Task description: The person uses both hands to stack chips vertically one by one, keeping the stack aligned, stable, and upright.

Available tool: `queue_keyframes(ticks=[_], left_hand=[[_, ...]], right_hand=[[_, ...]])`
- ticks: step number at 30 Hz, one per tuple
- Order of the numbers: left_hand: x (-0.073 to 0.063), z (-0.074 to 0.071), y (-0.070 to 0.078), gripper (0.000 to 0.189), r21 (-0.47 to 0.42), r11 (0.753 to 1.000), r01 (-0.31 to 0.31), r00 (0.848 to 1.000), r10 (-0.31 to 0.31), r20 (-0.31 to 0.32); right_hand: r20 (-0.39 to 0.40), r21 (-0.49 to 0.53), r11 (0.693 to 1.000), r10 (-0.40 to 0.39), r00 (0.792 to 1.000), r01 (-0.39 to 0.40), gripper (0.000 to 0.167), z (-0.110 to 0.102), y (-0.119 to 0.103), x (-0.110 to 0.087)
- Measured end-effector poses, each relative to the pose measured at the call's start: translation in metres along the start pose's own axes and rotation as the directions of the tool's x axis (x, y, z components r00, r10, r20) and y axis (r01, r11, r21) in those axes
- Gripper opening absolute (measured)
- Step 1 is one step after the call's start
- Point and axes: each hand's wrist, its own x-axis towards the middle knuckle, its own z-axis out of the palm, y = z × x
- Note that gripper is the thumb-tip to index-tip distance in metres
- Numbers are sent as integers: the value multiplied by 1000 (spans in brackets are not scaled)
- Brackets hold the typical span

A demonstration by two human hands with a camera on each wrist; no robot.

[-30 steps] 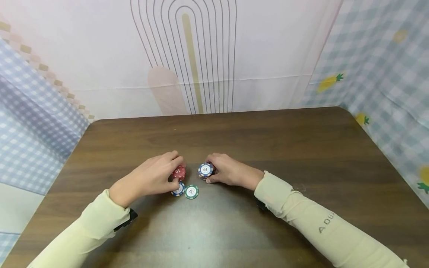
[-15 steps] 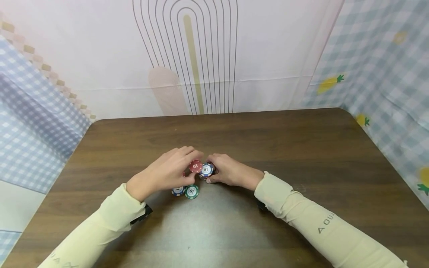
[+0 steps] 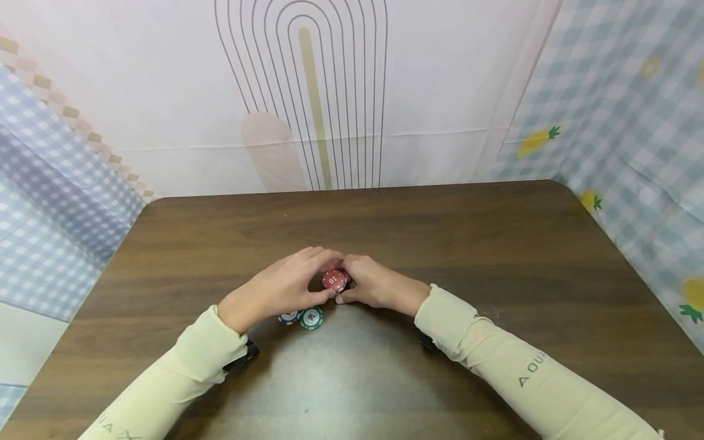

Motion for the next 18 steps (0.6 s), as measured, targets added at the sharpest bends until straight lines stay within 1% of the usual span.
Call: queue_keyframes(ticks=[6,11,15,18], left_hand=[[-1,2,1,54,-28,999,19,1000,-19,1],[1,2,3,54,-30,999,25,1000,-25,5],[0,-3,3,49,-36,999,17,1000,-16,15],[-3,-10,1,46,-26,999,26,999,-25,23]], right_hand=[[5,5,1000,1,1000,-1,51,-1,-1,0],[6,7,1000,0,1000,0,50,-2,-1,0],[9,9,1000,4,1000,-5,47,-2,-1,0],[17,14,1000,8,1000,-9,46,-2,0,1]])
